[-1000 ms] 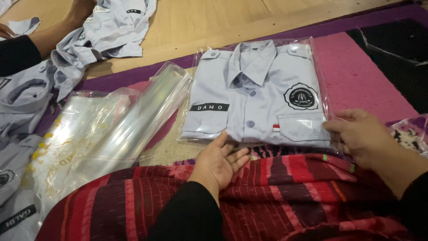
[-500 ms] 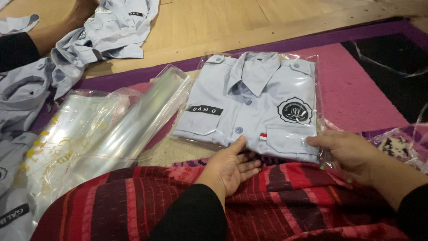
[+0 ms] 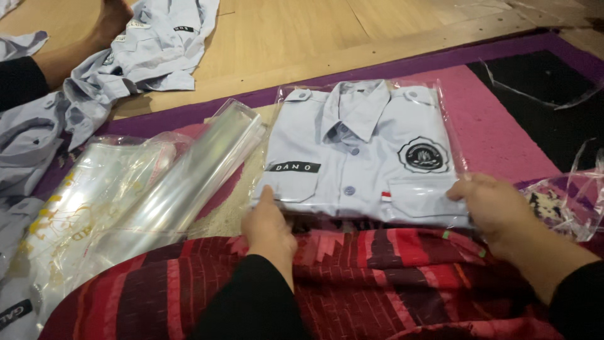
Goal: The person places a folded uniform shirt into a clear plastic bag and seals the bag.
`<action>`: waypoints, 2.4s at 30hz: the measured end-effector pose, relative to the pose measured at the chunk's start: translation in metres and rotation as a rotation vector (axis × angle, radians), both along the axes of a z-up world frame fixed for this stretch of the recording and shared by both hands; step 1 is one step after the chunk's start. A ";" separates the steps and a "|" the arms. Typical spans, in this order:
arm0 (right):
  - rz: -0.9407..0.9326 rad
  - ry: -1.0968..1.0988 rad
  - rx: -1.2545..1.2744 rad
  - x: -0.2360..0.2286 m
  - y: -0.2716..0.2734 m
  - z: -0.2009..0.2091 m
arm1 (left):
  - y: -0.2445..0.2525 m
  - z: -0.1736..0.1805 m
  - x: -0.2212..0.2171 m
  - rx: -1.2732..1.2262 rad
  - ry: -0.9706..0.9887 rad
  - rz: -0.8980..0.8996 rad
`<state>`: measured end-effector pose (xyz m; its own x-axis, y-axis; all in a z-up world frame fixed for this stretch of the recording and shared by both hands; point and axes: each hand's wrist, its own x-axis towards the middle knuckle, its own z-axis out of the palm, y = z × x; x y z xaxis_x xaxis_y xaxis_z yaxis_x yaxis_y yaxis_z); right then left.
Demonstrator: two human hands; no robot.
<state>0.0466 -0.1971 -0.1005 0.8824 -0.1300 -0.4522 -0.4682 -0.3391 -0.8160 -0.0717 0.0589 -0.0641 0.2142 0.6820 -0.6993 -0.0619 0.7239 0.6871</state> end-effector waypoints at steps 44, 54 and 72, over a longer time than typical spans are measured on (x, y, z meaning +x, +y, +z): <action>0.358 -0.228 -0.664 0.012 -0.028 -0.016 | 0.006 0.000 0.005 0.646 0.838 -0.957; 0.372 -0.230 -0.684 0.014 -0.027 -0.017 | 0.005 -0.005 0.006 0.666 0.856 -0.957; 0.364 -0.319 -0.737 -0.005 -0.019 0.006 | 0.018 0.003 -0.015 0.908 0.740 -0.840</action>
